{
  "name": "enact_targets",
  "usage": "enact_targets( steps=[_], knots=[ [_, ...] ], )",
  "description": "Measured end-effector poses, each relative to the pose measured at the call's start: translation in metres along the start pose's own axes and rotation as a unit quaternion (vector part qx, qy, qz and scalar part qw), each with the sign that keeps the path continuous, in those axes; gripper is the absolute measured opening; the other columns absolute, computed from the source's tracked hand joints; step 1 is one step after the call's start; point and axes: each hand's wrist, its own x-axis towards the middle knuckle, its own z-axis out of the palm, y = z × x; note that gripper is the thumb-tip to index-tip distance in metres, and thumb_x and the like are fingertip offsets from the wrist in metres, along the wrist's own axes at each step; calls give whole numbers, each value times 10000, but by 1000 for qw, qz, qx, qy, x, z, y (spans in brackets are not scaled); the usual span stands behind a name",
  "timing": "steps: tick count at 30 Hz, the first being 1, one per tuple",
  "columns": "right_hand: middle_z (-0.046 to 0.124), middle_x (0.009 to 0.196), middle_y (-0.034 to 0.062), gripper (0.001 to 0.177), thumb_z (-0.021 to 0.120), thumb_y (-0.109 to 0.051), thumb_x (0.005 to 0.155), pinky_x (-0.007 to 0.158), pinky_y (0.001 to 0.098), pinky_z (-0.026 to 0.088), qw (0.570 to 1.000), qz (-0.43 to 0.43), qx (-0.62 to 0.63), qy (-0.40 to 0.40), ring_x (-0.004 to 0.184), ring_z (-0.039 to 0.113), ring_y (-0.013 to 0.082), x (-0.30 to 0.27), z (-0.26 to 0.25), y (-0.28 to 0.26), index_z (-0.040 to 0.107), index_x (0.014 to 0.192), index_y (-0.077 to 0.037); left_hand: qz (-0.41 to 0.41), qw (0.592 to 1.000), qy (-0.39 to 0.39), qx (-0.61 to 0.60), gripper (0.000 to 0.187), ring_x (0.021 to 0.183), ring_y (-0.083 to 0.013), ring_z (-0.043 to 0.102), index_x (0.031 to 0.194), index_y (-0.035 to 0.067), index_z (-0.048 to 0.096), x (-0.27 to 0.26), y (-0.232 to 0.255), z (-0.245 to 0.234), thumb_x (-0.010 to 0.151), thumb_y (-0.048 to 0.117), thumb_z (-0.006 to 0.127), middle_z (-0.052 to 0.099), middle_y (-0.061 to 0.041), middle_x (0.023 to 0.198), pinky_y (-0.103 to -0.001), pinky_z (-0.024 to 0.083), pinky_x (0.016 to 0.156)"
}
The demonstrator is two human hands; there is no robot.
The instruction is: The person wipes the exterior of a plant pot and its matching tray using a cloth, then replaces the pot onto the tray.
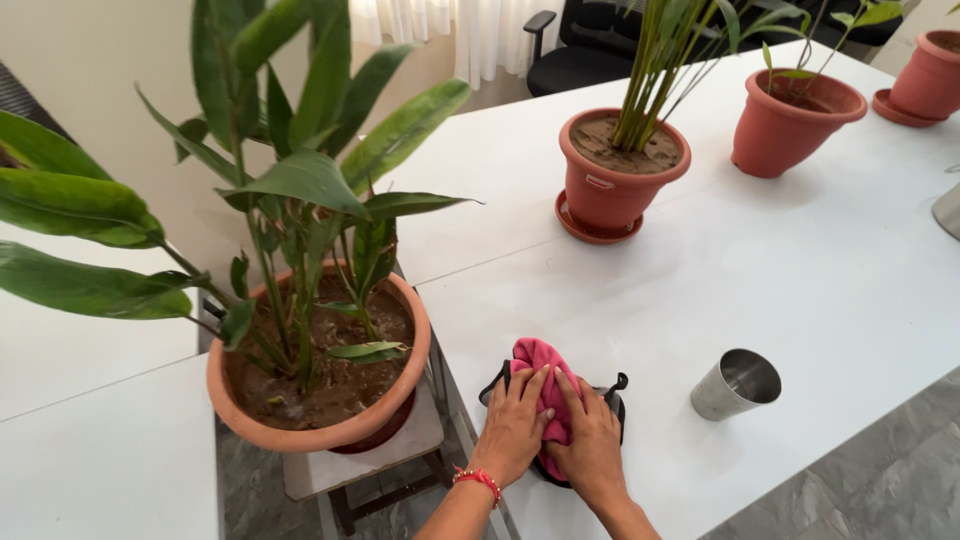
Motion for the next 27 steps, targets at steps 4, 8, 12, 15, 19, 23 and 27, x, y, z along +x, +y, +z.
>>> enact_targets(
  steps=[4,8,12,15,19,23,27],
  knots=[
    [480,1467,134,1010,854,-106,601,1092,480,374,999,-13,15,25,1300,489,348,1,-4,-13,451,1520,-228,3,1000,7,-8,565,1298,-358,439,1497,120,448,-4,9,-21,966,199,622,464,-114,1450,-483,360,1113],
    [510,1426,134,1011,852,-95,586,1064,482,405,998,-30,22,42,1290,505,357,-2,-13,-34,463,1511,-217,17,999,28,-11,565,1315,-370,433,1494,121,458,-12,15,-40,962,202,632,465,-125,1450,-490,362,1111],
    [561,1371,131,971,837,-73,571,1031,463,454,996,-51,51,58,1231,562,349,-4,-27,-63,470,1460,-201,26,998,58,-6,573,1323,-388,429,1489,125,473,-23,23,-61,950,207,649,471,-137,1448,-500,364,1105],
    [582,1355,147,981,835,-56,572,1001,462,475,993,-75,66,65,1193,584,366,-10,-39,-84,460,1470,-179,28,998,64,-4,555,1321,-387,441,1484,125,481,-32,30,-78,961,219,642,479,-140,1444,-495,386,1099],
    [585,1353,169,1004,833,-33,552,989,458,487,990,-98,75,68,1188,587,385,-15,-50,-112,465,1476,-170,9,998,64,3,527,1328,-393,433,1471,124,490,-46,38,-104,973,229,629,483,-132,1447,-497,393,1093],
    [595,1333,172,1007,837,-29,534,969,448,506,986,-116,96,77,1159,612,387,-22,-56,-139,478,1464,-170,14,996,86,-1,539,1335,-402,429,1483,120,486,-61,43,-126,973,220,629,480,-143,1456,-501,387,1096],
    [601,1325,177,994,838,-30,545,957,450,511,981,-135,118,76,1152,620,401,-31,-58,-166,479,1461,-167,22,994,104,7,538,1342,-419,420,1487,112,483,-79,42,-150,980,223,624,479,-157,1464,-500,392,1090]
  ],
)
